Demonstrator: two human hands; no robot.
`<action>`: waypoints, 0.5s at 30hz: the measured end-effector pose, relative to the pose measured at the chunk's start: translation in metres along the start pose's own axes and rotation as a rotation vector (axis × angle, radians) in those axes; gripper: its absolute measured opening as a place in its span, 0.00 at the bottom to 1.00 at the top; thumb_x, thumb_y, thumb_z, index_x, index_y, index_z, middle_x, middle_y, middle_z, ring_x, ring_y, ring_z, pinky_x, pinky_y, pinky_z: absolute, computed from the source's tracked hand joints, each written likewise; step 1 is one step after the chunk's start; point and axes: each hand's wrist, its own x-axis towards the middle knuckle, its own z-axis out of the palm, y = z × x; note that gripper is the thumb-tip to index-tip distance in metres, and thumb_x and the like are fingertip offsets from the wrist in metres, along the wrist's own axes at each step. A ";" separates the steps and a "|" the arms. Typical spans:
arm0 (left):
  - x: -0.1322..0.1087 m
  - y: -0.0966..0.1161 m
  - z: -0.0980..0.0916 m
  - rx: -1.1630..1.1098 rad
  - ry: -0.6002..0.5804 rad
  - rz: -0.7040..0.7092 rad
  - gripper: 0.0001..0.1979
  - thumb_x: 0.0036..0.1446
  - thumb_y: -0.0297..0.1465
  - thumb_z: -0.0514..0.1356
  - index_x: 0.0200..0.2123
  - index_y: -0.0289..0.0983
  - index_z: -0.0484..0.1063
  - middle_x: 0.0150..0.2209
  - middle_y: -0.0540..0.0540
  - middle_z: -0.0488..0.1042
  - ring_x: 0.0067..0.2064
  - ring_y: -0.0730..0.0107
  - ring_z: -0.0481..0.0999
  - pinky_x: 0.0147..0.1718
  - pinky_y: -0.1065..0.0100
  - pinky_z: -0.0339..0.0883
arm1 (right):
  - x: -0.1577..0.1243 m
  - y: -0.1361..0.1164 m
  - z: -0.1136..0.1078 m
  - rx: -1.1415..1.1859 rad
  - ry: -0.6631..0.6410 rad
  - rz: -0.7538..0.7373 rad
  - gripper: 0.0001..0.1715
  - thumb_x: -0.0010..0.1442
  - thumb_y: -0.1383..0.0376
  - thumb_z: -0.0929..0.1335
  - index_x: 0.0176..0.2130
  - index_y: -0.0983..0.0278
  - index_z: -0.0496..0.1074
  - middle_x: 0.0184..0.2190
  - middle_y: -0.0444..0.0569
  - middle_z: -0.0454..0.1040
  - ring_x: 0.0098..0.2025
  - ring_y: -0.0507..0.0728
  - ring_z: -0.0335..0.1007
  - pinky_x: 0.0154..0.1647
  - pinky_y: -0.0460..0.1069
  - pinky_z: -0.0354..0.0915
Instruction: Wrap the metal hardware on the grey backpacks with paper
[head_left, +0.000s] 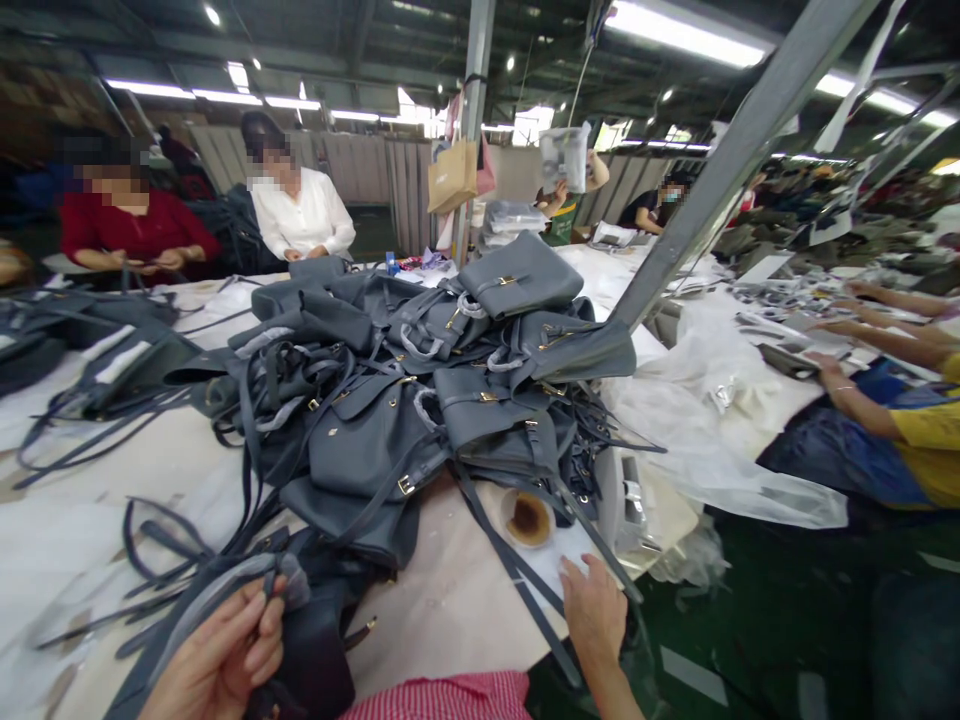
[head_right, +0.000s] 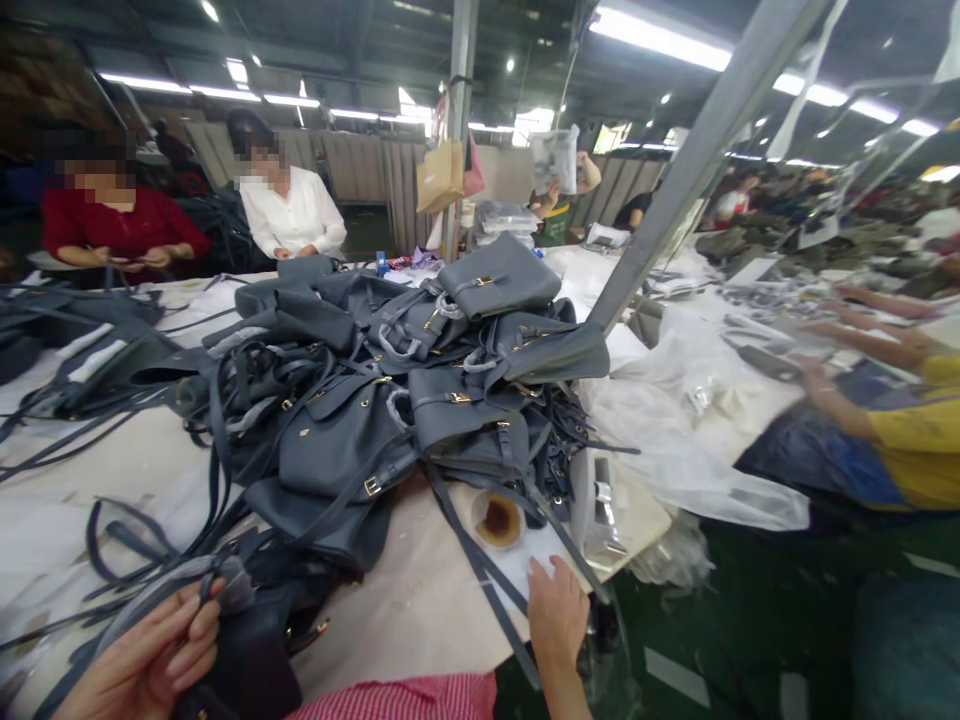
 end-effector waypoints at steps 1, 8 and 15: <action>0.000 0.000 -0.001 0.014 0.007 0.004 0.17 0.35 0.33 0.75 0.30 0.37 0.77 0.24 0.52 0.71 0.22 0.77 0.65 0.18 0.75 0.64 | 0.001 0.000 0.001 0.032 0.011 0.001 0.18 0.63 0.67 0.60 0.44 0.61 0.78 0.56 0.59 0.68 0.55 0.68 0.65 0.51 0.60 0.61; -0.002 -0.006 -0.023 0.179 0.102 0.009 0.30 0.28 0.32 0.76 0.41 0.41 0.77 0.30 0.47 0.78 0.30 0.60 0.77 0.27 0.66 0.75 | 0.010 0.007 0.000 0.390 -0.007 0.099 0.18 0.56 0.58 0.63 0.43 0.62 0.74 0.46 0.56 0.74 0.46 0.65 0.72 0.47 0.57 0.66; -0.017 -0.010 -0.019 0.230 0.093 0.089 0.33 0.31 0.40 0.76 0.45 0.42 0.75 0.30 0.48 0.78 0.28 0.63 0.77 0.24 0.70 0.72 | 0.018 0.010 -0.005 0.895 -0.028 0.416 0.35 0.40 0.52 0.73 0.46 0.65 0.69 0.23 0.45 0.72 0.27 0.62 0.75 0.28 0.55 0.70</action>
